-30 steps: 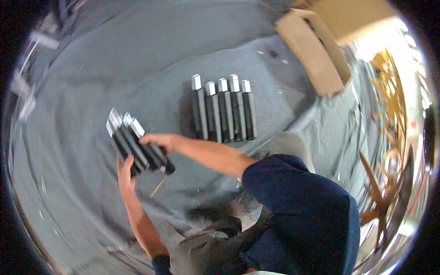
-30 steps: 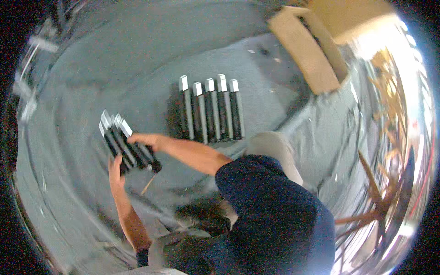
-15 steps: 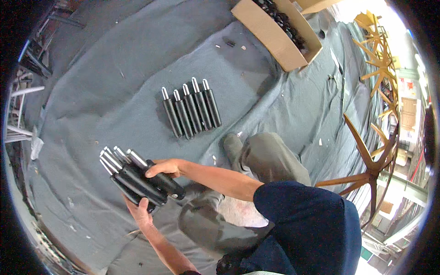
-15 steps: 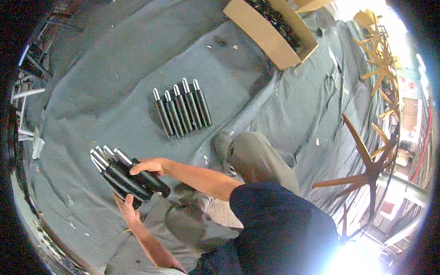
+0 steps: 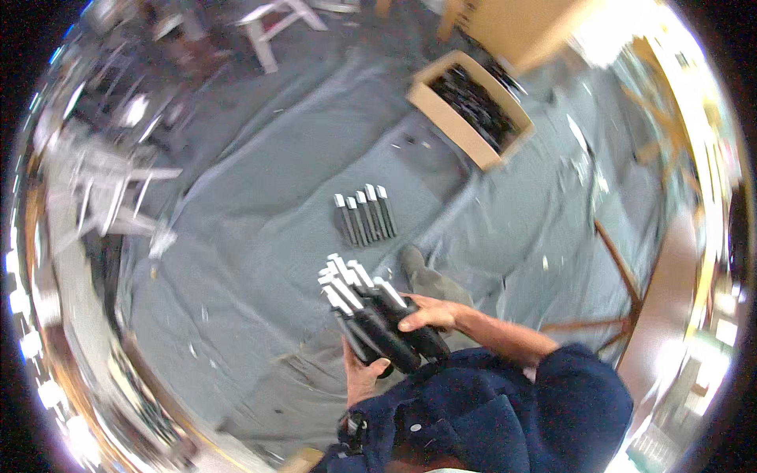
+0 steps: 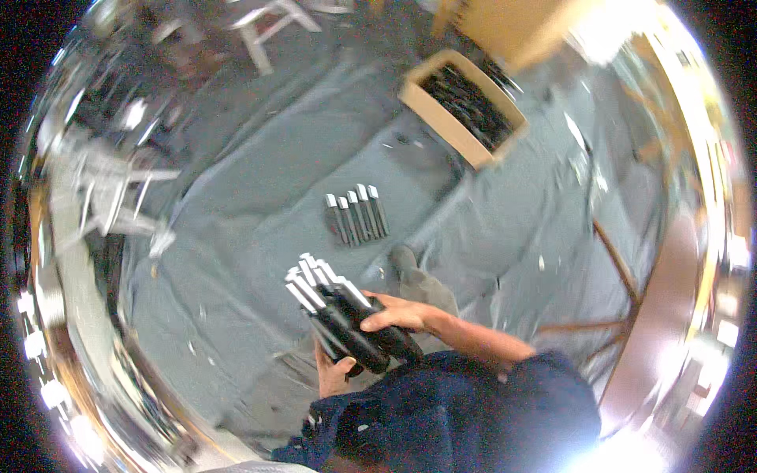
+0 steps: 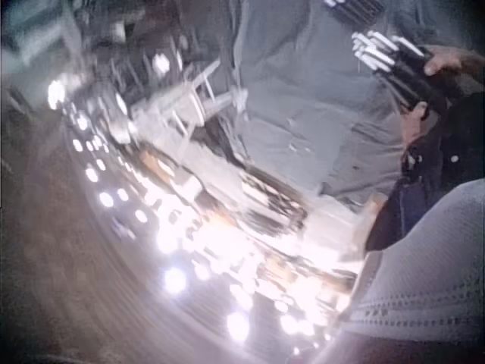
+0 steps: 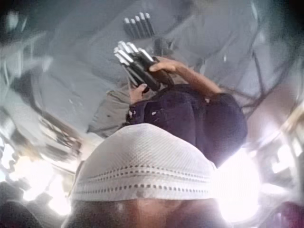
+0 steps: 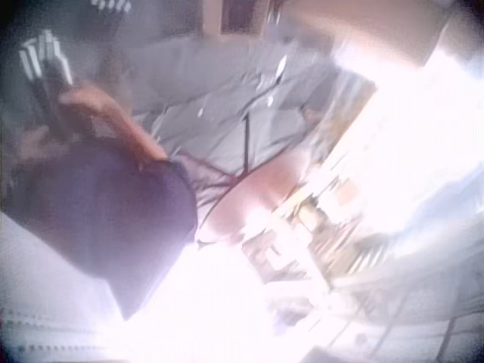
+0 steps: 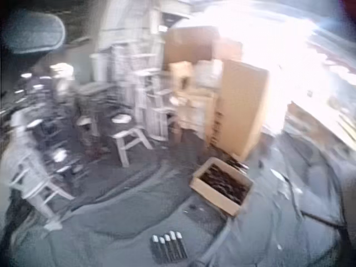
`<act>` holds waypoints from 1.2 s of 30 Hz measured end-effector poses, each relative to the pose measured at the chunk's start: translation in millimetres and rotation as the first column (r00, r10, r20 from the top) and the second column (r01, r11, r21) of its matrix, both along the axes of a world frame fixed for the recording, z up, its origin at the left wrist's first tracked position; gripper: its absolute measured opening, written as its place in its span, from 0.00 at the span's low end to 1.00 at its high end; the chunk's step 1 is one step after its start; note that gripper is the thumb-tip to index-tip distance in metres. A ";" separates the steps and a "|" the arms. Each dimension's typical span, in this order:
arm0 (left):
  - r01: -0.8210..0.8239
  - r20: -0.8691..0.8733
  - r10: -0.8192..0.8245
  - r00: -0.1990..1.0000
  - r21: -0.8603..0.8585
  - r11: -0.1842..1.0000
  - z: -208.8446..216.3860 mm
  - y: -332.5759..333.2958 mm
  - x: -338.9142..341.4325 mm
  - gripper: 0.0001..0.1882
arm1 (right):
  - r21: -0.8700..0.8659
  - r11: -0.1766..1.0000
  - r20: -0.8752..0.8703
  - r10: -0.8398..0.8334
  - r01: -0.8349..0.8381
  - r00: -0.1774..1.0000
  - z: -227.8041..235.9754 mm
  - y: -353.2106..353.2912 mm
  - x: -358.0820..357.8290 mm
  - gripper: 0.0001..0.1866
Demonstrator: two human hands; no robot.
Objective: The person organizes black metal chair leg components and bases on a cardboard sheet in a warehouse. They pick up, align, and stack the parts, then move a box of small black components onto the sheet. The person continues arranging the parts and briefly interacts with a coworker.
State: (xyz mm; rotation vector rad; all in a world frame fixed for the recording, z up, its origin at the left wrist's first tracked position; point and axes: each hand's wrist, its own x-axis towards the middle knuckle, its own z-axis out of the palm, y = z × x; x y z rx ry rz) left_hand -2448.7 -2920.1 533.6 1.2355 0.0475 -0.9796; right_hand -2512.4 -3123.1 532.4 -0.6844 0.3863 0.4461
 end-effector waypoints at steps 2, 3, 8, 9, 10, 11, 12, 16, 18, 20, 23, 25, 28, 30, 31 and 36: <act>-0.021 -0.022 0.021 1.000 -0.010 1.000 60.8 -39.4 48.2 0.52 | -0.085 0.995 -0.020 0.049 -0.051 0.999 43.3 -41.9 48.9 0.47; -0.049 0.047 0.053 0.998 -0.079 0.996 68.5 -32.8 50.4 0.55 | -0.011 0.999 -0.111 0.043 -0.044 0.993 64.8 -38.0 56.6 0.44; -0.052 0.216 0.089 0.972 -0.169 0.984 79.1 9.1 103.8 0.56 | -0.173 0.985 -0.163 -0.007 -0.021 0.987 79.5 0.5 114.6 0.43; -0.104 0.212 0.142 0.967 -0.184 0.977 95.2 13.7 109.7 0.55 | -0.209 0.976 -0.165 0.026 -0.061 0.986 86.3 1.3 126.7 0.44; -0.121 0.231 0.164 0.959 -0.189 0.974 108.2 24.7 130.8 0.55 | -0.196 0.973 -0.143 0.098 -0.125 0.985 88.4 8.3 156.0 0.45; -0.194 0.255 0.239 0.937 -0.190 0.962 111.9 41.2 141.8 0.55 | -0.174 0.966 -0.127 0.169 -0.189 0.977 90.0 22.4 185.2 0.46; -0.244 0.278 0.294 0.914 -0.201 0.949 110.7 51.5 155.6 0.55 | -0.161 0.959 -0.112 0.217 -0.233 0.970 91.5 31.9 214.7 0.46; -0.391 0.380 0.442 0.813 -0.208 0.897 98.8 159.1 186.1 0.55 | -0.198 0.912 -0.068 0.352 -0.359 0.933 99.1 151.5 286.9 0.46; -0.504 0.385 0.546 0.744 -0.212 0.837 93.6 203.5 209.3 0.54 | -0.260 0.868 -0.044 0.427 -0.423 0.903 93.9 197.7 330.4 0.44; -0.573 0.338 0.616 0.711 -0.229 0.787 104.3 255.5 236.2 0.54 | -0.239 0.815 -0.119 0.515 -0.528 0.849 86.8 247.7 376.3 0.44; -0.680 0.391 0.681 0.619 -0.166 0.714 112.8 312.6 272.9 0.55 | -0.228 0.769 -0.100 0.592 -0.598 0.800 105.8 318.5 435.4 0.38; -0.731 0.462 0.681 0.569 -0.094 0.675 128.3 348.3 313.4 0.56 | -0.160 0.750 -0.093 0.635 -0.641 0.767 113.1 364.2 483.5 0.36; -0.787 0.453 0.728 0.514 -0.087 0.610 120.3 423.0 371.1 0.55 | -0.001 0.690 -0.067 0.722 -0.723 0.689 106.5 450.3 561.5 0.32; -0.804 0.469 0.708 0.527 0.006 0.595 110.0 469.3 417.9 0.55 | 0.021 0.652 -0.017 0.758 -0.758 0.652 93.7 503.2 613.3 0.33; -0.810 0.459 0.710 0.534 0.035 0.586 107.5 492.3 444.0 0.54 | 0.024 0.630 -0.011 0.777 -0.776 0.630 93.3 530.2 641.2 0.33; -0.892 0.457 0.801 0.387 -0.036 0.451 104.9 606.0 597.5 0.54 | 0.081 0.490 0.005 0.871 -0.868 0.492 97.3 669.0 809.9 0.36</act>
